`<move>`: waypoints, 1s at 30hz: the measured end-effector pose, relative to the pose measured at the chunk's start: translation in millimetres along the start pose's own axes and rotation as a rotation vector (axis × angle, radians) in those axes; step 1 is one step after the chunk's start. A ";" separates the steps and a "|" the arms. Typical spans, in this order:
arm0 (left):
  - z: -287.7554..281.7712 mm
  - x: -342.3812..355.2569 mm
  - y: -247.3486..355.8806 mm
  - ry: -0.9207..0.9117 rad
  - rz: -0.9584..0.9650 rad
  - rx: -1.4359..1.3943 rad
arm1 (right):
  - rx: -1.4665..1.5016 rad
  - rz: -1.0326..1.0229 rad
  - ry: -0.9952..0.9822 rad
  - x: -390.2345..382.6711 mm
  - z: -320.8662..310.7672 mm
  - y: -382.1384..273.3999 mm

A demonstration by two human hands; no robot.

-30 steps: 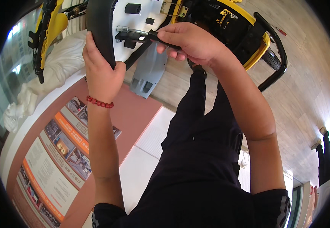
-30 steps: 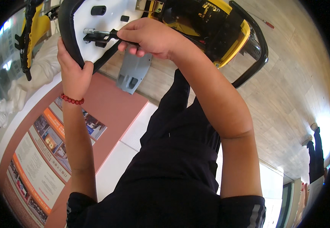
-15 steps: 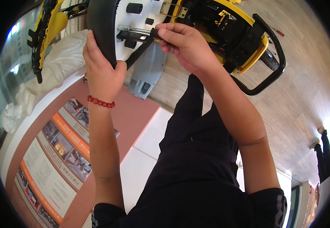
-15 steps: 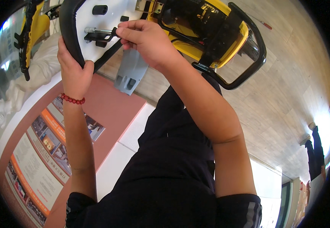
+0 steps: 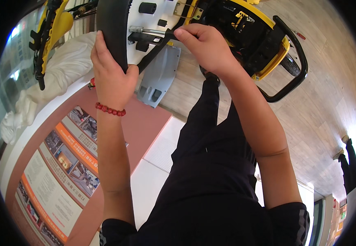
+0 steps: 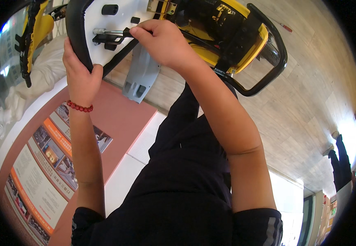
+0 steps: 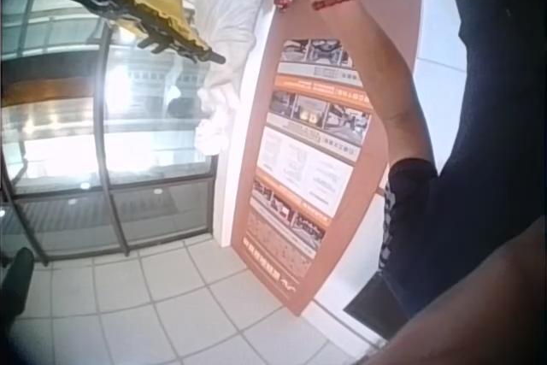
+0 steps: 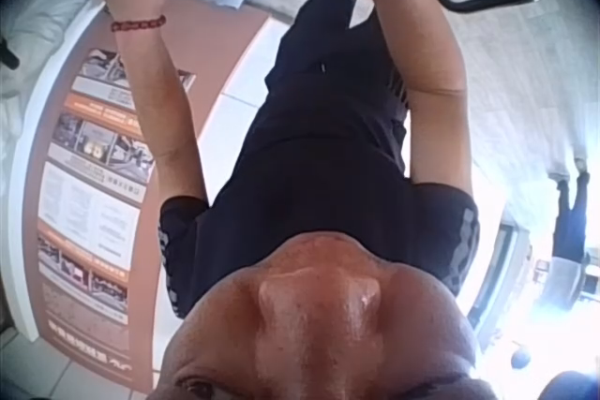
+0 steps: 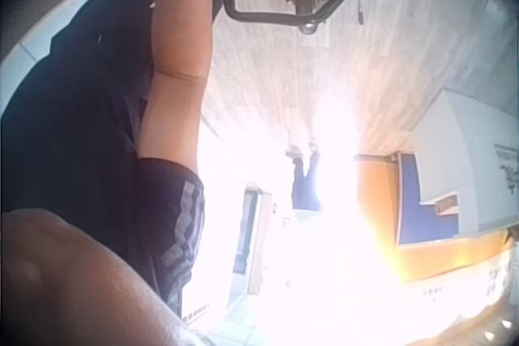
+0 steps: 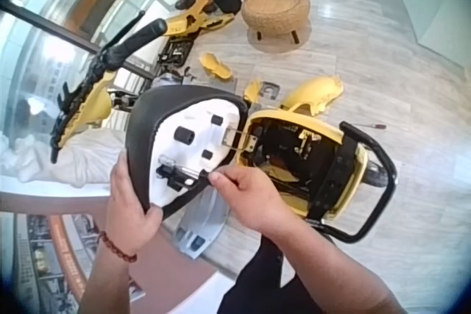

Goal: The person is using a socket wrench and screwdriver to disassemble and repair the seat mechanism of a yellow electric motorcycle.

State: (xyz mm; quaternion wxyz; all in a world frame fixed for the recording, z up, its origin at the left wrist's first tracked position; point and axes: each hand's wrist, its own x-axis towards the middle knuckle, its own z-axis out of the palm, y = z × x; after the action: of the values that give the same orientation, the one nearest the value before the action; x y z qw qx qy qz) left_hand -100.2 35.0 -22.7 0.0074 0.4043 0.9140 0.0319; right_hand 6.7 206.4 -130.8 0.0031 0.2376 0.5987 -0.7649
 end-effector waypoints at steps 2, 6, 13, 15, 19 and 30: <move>0.2 0.1 0.5 0.007 0.004 0.006 | -0.056 -0.211 0.083 -4.0 3.7 2.4; 0.3 0.4 0.8 0.001 -0.001 0.002 | 0.067 -0.336 0.225 -4.3 14.6 8.6; -0.2 -0.1 1.3 0.000 -0.006 0.004 | 0.919 0.306 -0.171 -5.4 5.9 9.7; -0.2 -0.3 1.7 -0.004 -0.017 0.003 | 1.124 0.386 -0.381 -3.6 -3.0 9.3; -0.5 -0.1 2.4 -0.004 -0.027 0.013 | 0.721 0.276 -0.295 -0.8 0.0 10.0; -1.3 -0.2 5.3 -0.009 -0.050 -0.014 | 0.673 0.191 -0.028 -4.6 13.6 4.1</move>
State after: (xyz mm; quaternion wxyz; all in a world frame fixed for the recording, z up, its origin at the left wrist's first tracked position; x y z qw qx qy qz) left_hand -96.2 38.4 -21.0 0.0151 0.3815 0.9235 0.0363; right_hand 7.0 191.5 -130.6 0.0047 0.2697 0.2879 -0.9189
